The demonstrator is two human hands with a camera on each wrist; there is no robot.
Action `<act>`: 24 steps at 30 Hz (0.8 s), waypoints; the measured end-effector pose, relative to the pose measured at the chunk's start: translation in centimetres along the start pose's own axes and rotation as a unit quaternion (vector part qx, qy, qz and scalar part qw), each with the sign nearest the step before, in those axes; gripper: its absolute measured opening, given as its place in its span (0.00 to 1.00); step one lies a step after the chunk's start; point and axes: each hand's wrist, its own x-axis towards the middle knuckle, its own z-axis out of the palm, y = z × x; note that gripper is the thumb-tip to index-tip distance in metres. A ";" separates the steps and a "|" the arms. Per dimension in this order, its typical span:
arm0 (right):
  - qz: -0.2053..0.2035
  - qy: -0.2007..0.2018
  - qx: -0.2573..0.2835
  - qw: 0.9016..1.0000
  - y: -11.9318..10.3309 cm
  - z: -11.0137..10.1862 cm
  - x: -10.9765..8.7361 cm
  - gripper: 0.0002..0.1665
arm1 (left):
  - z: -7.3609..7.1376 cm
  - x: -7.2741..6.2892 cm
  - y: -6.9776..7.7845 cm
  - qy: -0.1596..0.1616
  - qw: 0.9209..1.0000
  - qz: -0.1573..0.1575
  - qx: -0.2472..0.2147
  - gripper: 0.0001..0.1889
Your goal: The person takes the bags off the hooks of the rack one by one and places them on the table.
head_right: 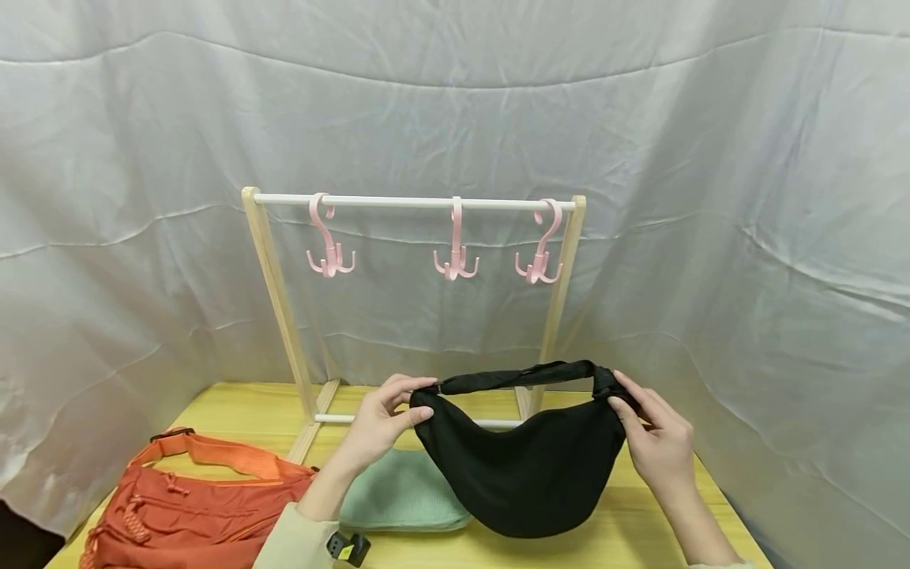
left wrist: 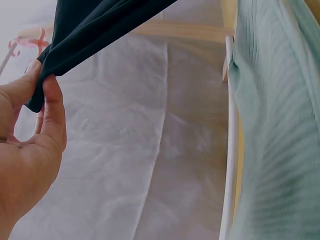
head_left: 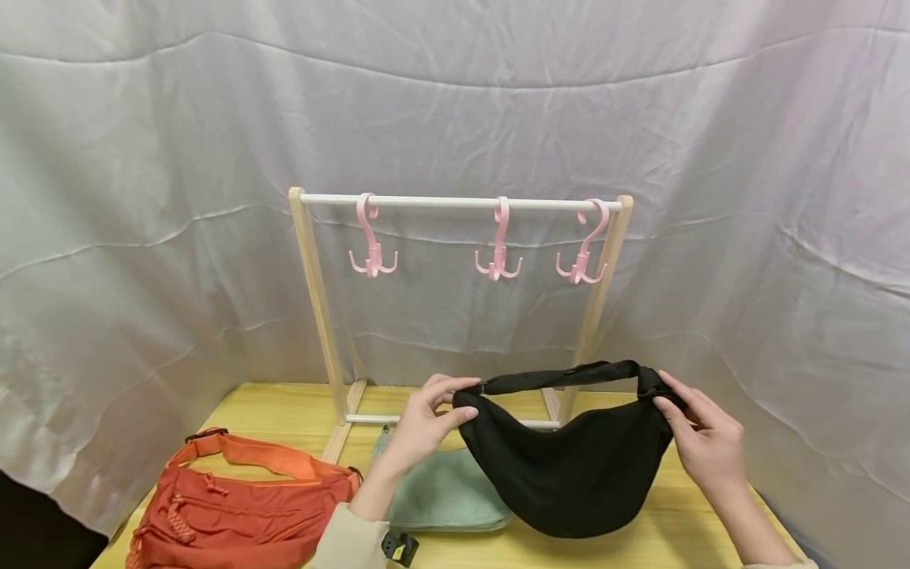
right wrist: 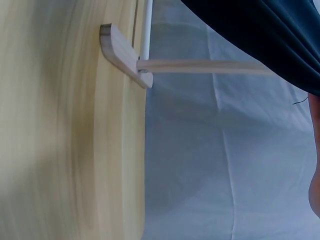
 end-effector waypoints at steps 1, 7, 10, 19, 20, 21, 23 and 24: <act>0.000 0.000 -0.004 1.000 0.3 -0.2 -0.1 0.23 | 0.2 0.0 0.0 -0.001 1.000 0.000 0.002 0.21; 0.009 -0.014 -0.030 0.999 2.0 -1.4 -1.0 0.23 | 1.7 0.1 -0.1 -0.007 1.000 0.014 0.004 0.21; 0.017 -0.021 -0.041 0.999 2.5 -2.2 -1.3 0.23 | 2.5 0.2 -0.2 -0.007 1.000 0.011 -0.003 0.21; 0.059 -0.034 -0.060 0.996 3.6 -3.9 -2.0 0.24 | 5.5 0.6 -0.3 0.027 0.999 -0.026 -0.023 0.20; 0.065 -0.037 -0.065 0.995 3.7 -4.1 -2.1 0.24 | 5.8 0.6 -0.5 0.031 0.999 -0.026 -0.022 0.20; 0.072 -0.039 -0.070 0.994 3.8 -4.3 -2.2 0.24 | 6.1 0.6 -0.6 0.034 0.999 -0.028 -0.021 0.20; 0.089 -0.045 -0.084 0.991 4.0 -4.6 -2.4 0.25 | 6.7 0.7 -0.9 0.041 0.998 -0.036 -0.021 0.20; 0.098 -0.047 -0.093 0.990 4.0 -4.8 -2.5 0.25 | 7.0 0.7 -1.0 0.044 0.998 -0.039 -0.018 0.20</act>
